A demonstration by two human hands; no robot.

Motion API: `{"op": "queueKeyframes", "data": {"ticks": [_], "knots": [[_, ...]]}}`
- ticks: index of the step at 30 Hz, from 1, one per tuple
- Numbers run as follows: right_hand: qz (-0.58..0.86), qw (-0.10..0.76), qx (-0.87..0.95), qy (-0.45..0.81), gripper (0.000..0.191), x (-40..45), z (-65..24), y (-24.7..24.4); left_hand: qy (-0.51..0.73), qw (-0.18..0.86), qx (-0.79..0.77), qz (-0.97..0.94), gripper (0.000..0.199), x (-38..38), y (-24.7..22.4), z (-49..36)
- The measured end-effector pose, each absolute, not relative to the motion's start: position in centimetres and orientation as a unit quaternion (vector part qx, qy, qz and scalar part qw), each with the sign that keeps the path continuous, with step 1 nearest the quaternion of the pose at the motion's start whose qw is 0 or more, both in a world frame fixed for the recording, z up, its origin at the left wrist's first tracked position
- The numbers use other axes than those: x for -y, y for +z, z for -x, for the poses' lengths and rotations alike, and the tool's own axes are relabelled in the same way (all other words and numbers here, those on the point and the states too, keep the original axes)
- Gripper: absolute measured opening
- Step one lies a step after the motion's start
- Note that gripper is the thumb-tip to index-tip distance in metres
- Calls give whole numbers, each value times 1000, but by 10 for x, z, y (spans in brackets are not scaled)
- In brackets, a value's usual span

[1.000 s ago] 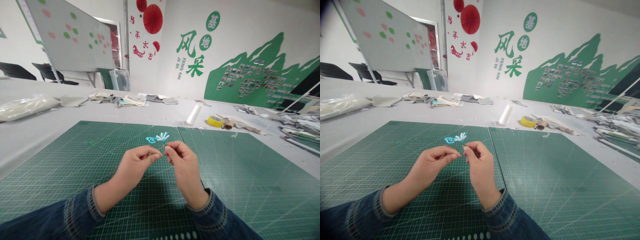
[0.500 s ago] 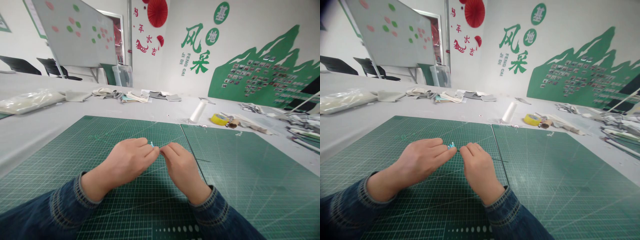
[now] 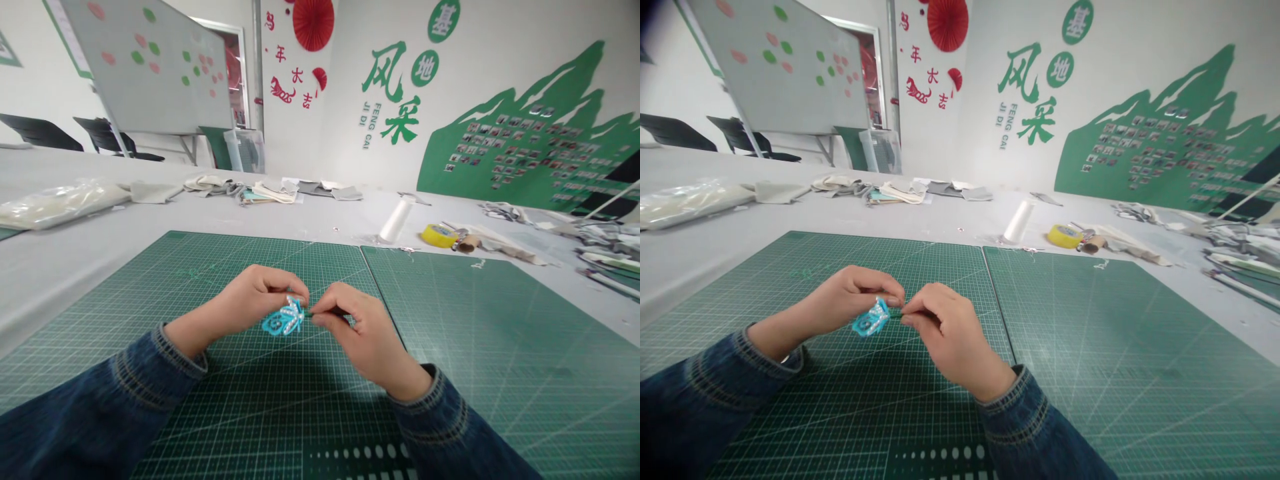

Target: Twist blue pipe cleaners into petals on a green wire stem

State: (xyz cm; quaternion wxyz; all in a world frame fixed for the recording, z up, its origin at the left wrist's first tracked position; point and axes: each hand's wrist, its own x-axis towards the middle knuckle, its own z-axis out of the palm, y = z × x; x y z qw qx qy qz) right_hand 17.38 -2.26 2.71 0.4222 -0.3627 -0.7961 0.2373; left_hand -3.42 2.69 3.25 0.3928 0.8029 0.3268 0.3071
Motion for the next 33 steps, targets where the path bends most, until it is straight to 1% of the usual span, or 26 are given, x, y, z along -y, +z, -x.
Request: {"op": "queueKeyframes", "data": {"ticks": [3,6,8,12,15,19,21,24,26,27,29,31,32,33], "knots": [[389,493,703,333,11,23,-169,24,356,512,-339,-705,16,-24,23,25],[408,536,626,394,11,21,-165,21,385,565,-343,-644,18,-18,15,12],[433,547,597,397,10,20,-163,19,405,578,-350,-616,17,-13,13,4],[470,548,597,351,9,19,-161,16,436,567,-370,-593,15,-5,12,-5],[487,541,616,302,9,19,-162,13,440,541,-383,-606,16,-1,11,-7],[506,525,662,171,10,17,-164,9,429,472,-428,-641,17,0,9,-9],[511,513,681,106,13,16,-165,7,420,454,-443,-650,16,0,8,-9],[519,496,694,50,14,14,-167,6,412,420,-438,-680,16,0,6,-9],[522,482,703,35,13,13,-167,5,389,347,-438,-732,18,1,6,-6],[521,473,710,31,13,13,-167,5,374,281,-437,-768,19,1,7,-3],[511,455,729,24,12,14,-166,5,341,99,-412,-839,22,3,10,2],[495,435,752,18,14,15,-165,5,310,-86,-351,-879,25,4,15,8],[489,425,762,17,16,16,-165,5,296,-154,-321,-886,26,5,18,11],[485,413,771,15,18,16,-165,4,283,-200,-296,-890,26,4,22,13]]}}
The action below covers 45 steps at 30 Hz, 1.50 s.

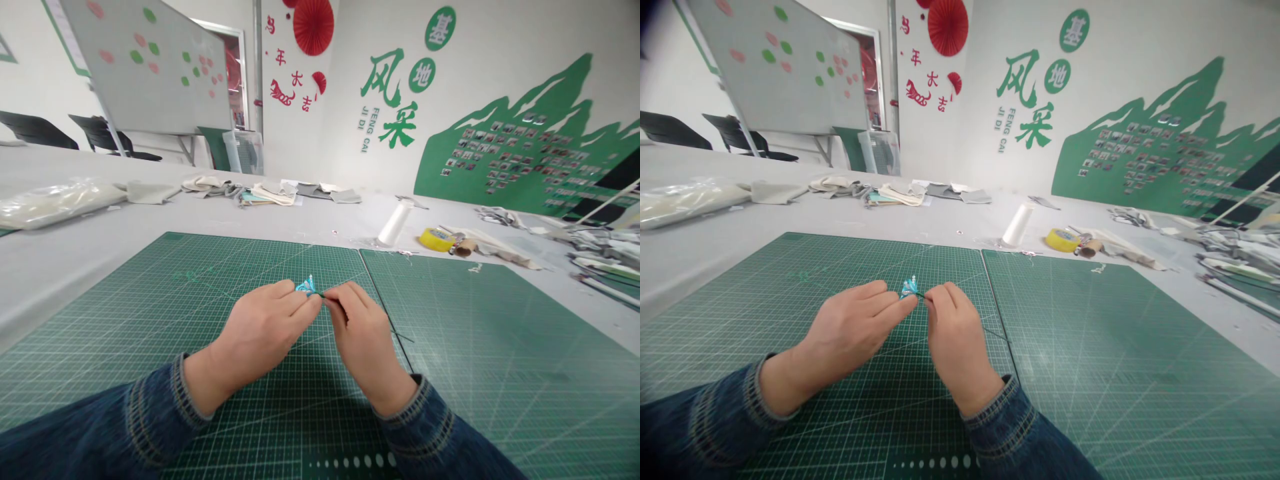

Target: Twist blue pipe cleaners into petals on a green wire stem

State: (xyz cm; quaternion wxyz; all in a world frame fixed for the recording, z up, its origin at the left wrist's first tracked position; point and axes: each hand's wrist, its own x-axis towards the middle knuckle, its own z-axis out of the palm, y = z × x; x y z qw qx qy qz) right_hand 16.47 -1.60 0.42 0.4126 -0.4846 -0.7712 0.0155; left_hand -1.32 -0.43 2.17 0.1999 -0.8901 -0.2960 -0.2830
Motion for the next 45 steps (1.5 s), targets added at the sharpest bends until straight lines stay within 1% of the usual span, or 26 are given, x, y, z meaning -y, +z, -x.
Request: {"op": "queueKeyframes", "data": {"ticks": [2,4,7,9,14,19,22,25,27,29,31,33,36,38,39,42,44,45], "knots": [[479,380,791,6,20,16,-165,3,-265,242,272,893,26,2,28,18],[468,338,817,-12,21,15,-166,1,-262,241,273,894,26,-3,32,22],[423,292,858,-14,20,14,-167,2,-272,182,294,898,26,-16,34,32],[396,296,869,27,20,15,-167,5,-288,115,299,903,24,-24,34,38],[382,383,807,239,11,18,-166,17,-328,-74,328,883,19,-36,31,41],[406,467,664,420,5,19,-164,19,-300,-276,372,834,18,-32,20,30],[418,510,590,465,3,16,-165,15,-283,-361,380,803,18,-28,13,22],[435,554,545,455,4,11,-167,11,-286,-414,365,784,17,-22,12,14],[450,571,533,433,5,8,-168,9,-287,-427,352,782,16,-17,13,9],[472,569,546,396,5,8,-169,9,-281,-400,355,797,16,-12,16,7],[498,550,581,334,4,9,-169,9,-282,-331,357,827,17,-6,19,6],[512,529,632,243,8,11,-170,9,-291,-224,345,864,19,-2,23,8],[491,497,707,111,13,12,-171,8,-286,-30,313,905,24,4,31,13],[472,470,744,62,14,12,-172,6,-277,70,300,910,26,5,35,17],[464,450,761,48,15,12,-172,5,-276,102,297,908,26,5,37,19],[424,372,825,26,18,13,-170,1,-273,134,305,903,24,0,40,25],[387,335,858,38,18,15,-168,1,-264,104,321,904,25,-7,41,29],[374,332,864,59,17,16,-167,2,-262,71,331,904,25,-10,41,31]]}}
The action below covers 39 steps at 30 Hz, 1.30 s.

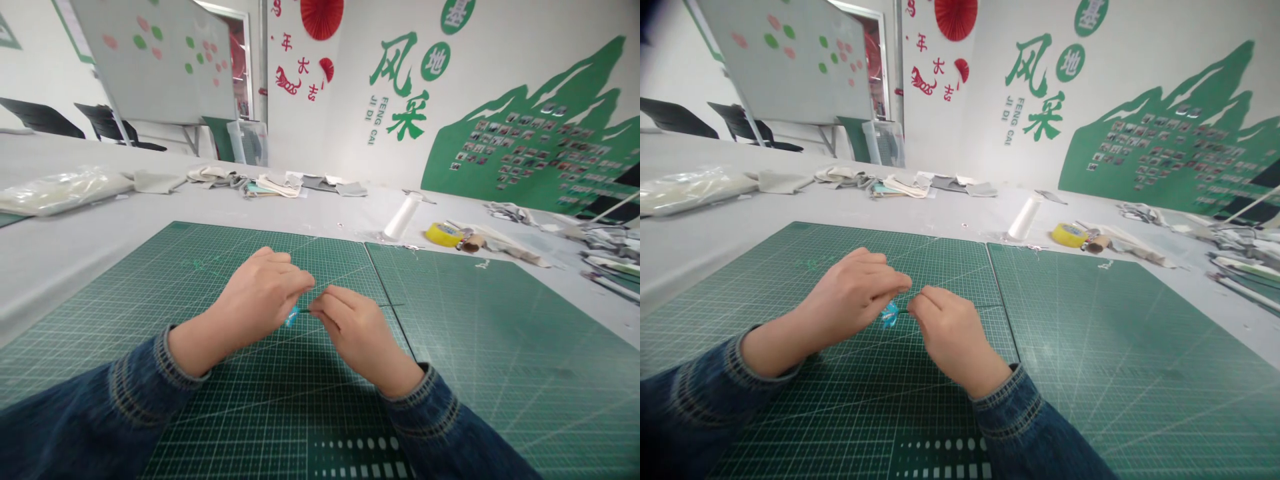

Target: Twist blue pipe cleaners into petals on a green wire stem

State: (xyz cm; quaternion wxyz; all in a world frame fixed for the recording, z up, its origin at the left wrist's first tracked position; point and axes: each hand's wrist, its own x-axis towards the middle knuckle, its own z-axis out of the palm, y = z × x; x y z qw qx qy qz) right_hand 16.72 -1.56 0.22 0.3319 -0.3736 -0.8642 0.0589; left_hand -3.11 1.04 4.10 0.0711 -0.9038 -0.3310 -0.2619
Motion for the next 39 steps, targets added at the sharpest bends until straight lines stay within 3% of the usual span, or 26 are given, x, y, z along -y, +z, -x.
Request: {"op": "queueKeyframes", "data": {"ticks": [7,12,16,19,22,26,30,33,39], "knots": [[375,434,740,351,10,18,-165,17,-302,-354,376,802,15,-28,41,38],[365,502,617,484,7,18,-166,18,-315,-495,383,714,15,-28,30,28],[378,568,524,509,6,13,-167,13,-333,-517,382,689,15,-26,22,17],[406,596,480,500,7,8,-167,10,-348,-494,387,696,15,-21,20,9],[441,588,480,478,9,7,-166,8,-343,-399,397,751,18,-11,21,4],[497,546,543,399,9,10,-164,5,-321,-113,384,858,23,3,25,2],[512,500,678,168,12,12,-168,2,-295,106,338,887,25,6,25,4],[503,439,743,52,14,14,-171,1,-271,143,332,892,26,3,24,7],[479,341,808,-34,21,14,-170,-1,-235,165,330,899,22,-1,28,14]]}}
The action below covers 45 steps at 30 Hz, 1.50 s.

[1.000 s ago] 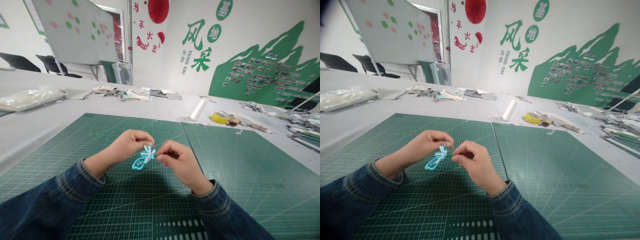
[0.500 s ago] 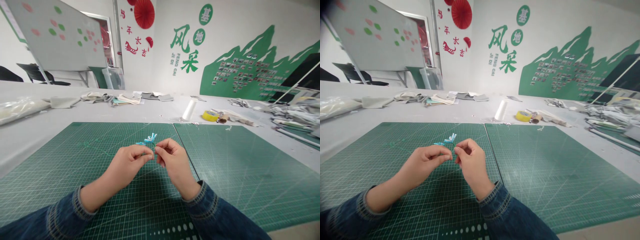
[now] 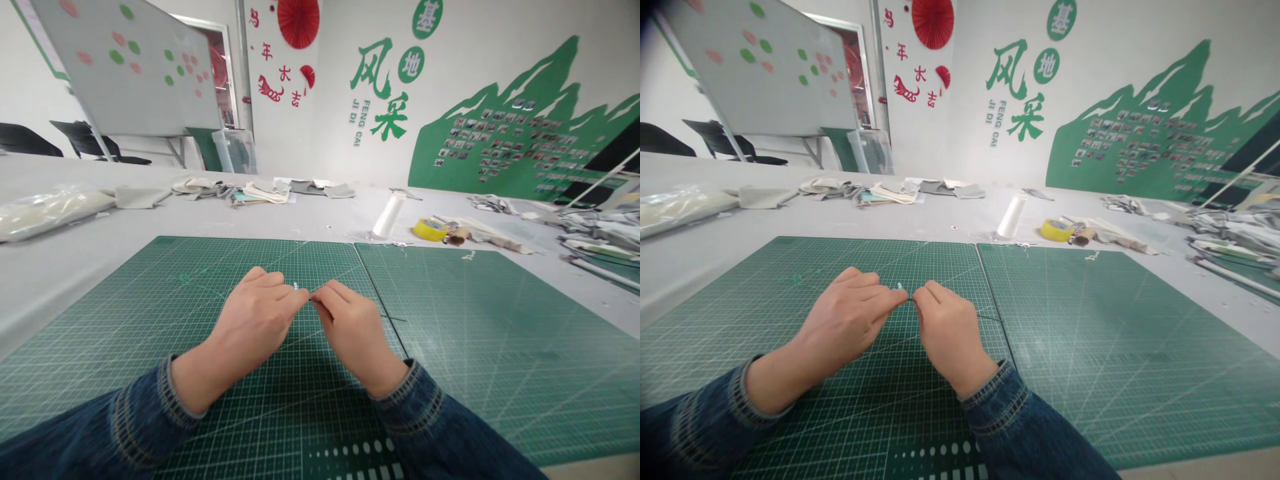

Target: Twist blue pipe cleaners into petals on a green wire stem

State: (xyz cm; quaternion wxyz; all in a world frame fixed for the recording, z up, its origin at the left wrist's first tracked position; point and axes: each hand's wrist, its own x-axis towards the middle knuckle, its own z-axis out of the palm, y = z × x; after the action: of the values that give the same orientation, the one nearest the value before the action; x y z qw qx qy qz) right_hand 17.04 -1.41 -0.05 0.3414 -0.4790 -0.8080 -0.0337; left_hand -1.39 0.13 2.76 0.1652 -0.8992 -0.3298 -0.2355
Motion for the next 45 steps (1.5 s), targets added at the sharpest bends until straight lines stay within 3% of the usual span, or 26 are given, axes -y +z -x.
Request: {"op": "queueKeyframes", "data": {"ticks": [4,7,11,16,19,27,36,45], "knots": [[424,303,853,-38,24,12,-173,3,-213,178,322,905,22,-4,35,20],[388,305,869,32,22,12,-178,9,-189,115,326,919,25,-10,39,24],[351,367,840,190,19,15,-178,18,-196,-58,326,923,24,-21,41,31],[349,468,662,469,6,17,-170,21,-228,-432,337,805,16,-31,39,41],[336,513,567,550,6,15,-166,18,-257,-537,333,731,16,-29,33,35],[379,595,461,538,7,11,-161,8,-404,-552,349,641,16,-15,7,-2],[461,595,526,395,9,12,-161,4,-362,-431,403,722,20,-15,4,1],[502,575,593,255,5,14,-162,1,-366,-420,424,714,20,-10,11,0]]}}
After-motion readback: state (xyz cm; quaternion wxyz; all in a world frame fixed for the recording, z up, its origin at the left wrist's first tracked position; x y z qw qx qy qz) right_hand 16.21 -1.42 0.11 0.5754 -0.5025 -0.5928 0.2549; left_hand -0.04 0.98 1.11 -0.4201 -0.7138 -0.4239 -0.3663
